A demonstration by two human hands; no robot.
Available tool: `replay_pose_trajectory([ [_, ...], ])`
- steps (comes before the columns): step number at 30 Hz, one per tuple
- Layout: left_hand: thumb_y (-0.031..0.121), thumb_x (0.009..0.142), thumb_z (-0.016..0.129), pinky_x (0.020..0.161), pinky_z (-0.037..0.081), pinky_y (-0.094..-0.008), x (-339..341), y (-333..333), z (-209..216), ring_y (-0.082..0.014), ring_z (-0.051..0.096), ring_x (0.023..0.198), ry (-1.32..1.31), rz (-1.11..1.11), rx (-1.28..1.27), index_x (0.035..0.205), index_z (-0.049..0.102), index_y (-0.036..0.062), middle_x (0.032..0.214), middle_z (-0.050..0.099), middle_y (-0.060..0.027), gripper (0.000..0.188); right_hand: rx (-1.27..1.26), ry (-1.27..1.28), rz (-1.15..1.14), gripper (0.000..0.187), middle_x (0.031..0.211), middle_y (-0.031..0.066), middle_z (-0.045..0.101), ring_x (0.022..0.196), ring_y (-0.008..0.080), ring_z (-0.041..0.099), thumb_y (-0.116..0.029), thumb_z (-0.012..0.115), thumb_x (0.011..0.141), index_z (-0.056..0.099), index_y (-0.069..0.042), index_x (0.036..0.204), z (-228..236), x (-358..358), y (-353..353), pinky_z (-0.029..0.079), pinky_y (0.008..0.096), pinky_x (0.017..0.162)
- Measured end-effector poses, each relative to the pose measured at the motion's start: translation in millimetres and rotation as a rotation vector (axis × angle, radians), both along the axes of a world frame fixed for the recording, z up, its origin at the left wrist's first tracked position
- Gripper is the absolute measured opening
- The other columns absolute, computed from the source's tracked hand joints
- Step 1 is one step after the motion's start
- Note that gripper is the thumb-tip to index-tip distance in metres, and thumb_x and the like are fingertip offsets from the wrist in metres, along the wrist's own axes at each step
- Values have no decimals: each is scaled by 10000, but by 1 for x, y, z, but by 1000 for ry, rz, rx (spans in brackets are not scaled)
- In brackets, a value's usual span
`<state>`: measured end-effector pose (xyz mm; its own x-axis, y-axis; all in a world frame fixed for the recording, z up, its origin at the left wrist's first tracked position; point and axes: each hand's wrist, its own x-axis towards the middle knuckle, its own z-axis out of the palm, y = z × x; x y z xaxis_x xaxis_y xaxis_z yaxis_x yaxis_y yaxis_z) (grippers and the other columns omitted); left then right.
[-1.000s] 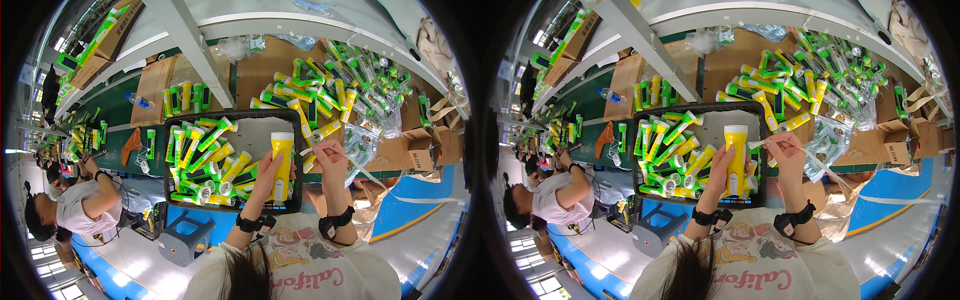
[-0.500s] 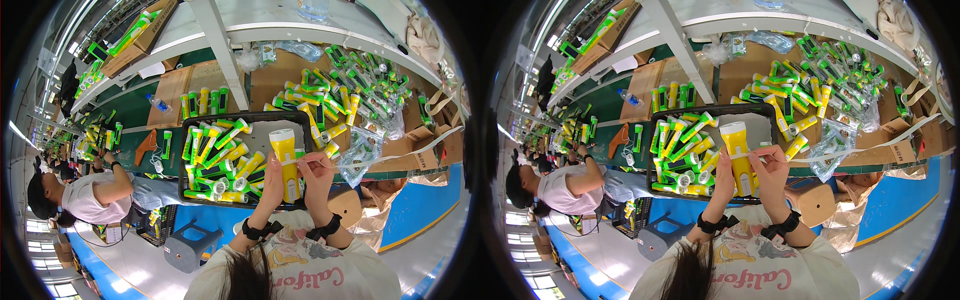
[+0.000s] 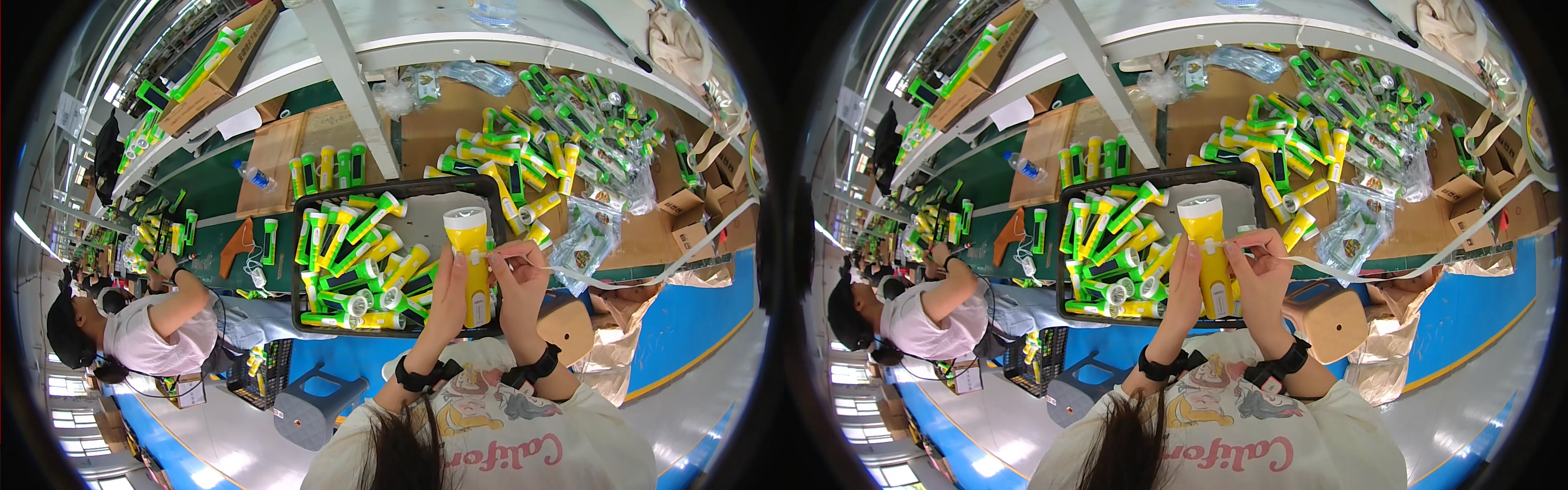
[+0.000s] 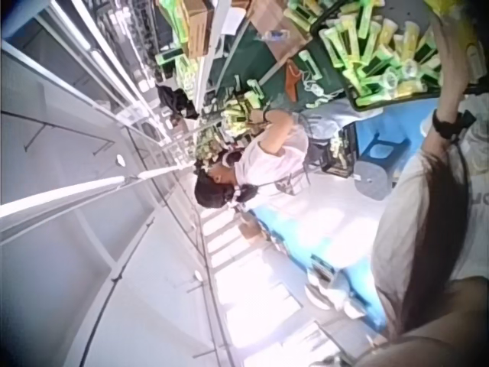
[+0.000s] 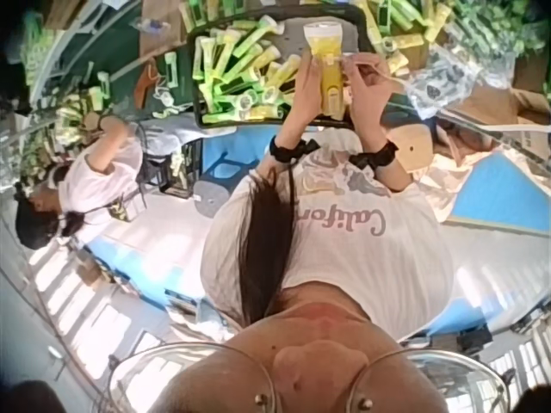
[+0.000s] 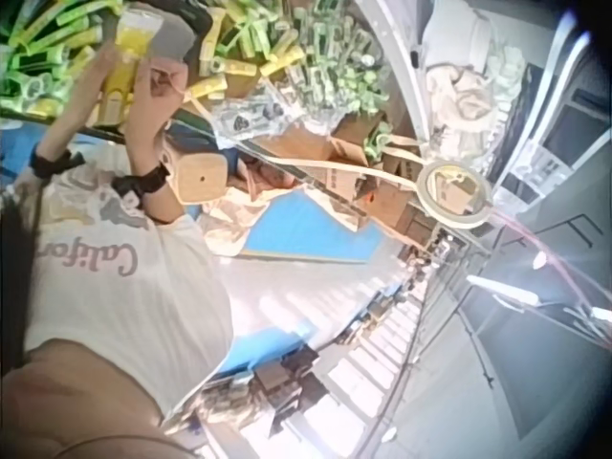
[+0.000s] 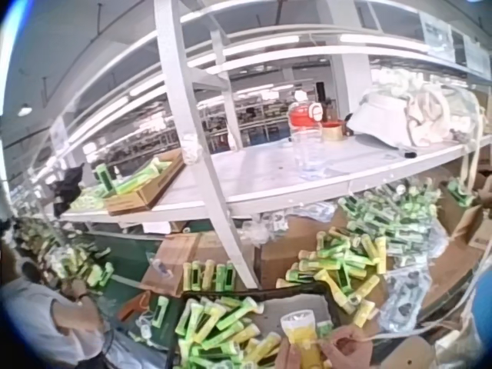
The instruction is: Apply adhesive labels or tapes to the handles of yellow and green flashlights on an assembly line.
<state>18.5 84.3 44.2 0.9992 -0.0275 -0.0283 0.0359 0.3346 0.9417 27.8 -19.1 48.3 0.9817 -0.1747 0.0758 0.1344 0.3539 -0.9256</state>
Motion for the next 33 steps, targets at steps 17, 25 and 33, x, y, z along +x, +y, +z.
replay_pose_trajectory([
  [17,328,973,294,669,474,-265,6,-9,0,-125,551,790,-7,13,-24,1243,338,51,1000,534,-95,390,-29,28,-22,128,841,49,553,752,89,563,23,619,796,513,-19,853,-1,7,-9,477,194,599],
  [25,321,972,284,532,484,-256,5,-6,2,-137,565,604,2,90,-76,1078,425,44,826,575,-83,328,-111,115,-8,88,769,38,612,656,68,564,-46,625,820,593,6,882,1,10,-14,428,170,539],
  [33,216,937,391,510,482,-271,9,-4,1,-166,566,570,144,19,-238,1089,405,43,784,569,-110,230,-39,203,146,107,733,36,622,628,40,547,-59,631,823,619,35,873,4,14,-19,405,167,536],
])
